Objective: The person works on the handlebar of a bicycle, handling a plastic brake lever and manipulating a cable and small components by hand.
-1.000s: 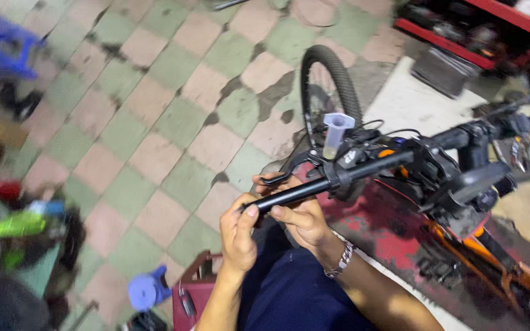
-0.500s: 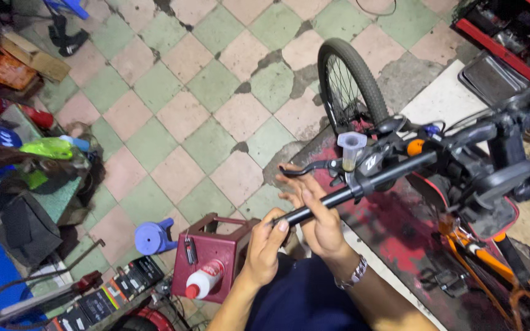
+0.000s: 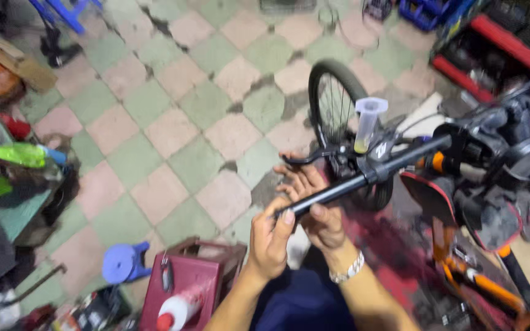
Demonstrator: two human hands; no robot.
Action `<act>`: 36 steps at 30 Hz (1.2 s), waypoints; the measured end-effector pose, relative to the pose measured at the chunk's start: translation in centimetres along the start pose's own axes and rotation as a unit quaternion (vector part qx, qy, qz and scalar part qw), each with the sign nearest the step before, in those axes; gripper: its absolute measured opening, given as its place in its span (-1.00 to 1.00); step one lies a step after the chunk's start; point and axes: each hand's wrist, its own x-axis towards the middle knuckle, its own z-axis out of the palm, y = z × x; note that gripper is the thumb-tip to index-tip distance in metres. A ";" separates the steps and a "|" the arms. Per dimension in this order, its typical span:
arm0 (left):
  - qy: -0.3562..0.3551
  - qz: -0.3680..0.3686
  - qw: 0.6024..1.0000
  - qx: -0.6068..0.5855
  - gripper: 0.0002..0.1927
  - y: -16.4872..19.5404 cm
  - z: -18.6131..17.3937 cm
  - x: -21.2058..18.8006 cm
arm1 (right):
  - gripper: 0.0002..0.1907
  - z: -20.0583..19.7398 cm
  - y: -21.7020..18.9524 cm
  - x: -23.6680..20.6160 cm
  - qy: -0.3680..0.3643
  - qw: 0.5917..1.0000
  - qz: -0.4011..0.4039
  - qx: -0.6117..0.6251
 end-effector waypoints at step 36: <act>0.077 0.164 0.983 -0.001 -0.55 -2.9 4.5 -6.2 | -0.15 -1.3 0.2 -8.6 -0.018 0.997 -0.075 -0.018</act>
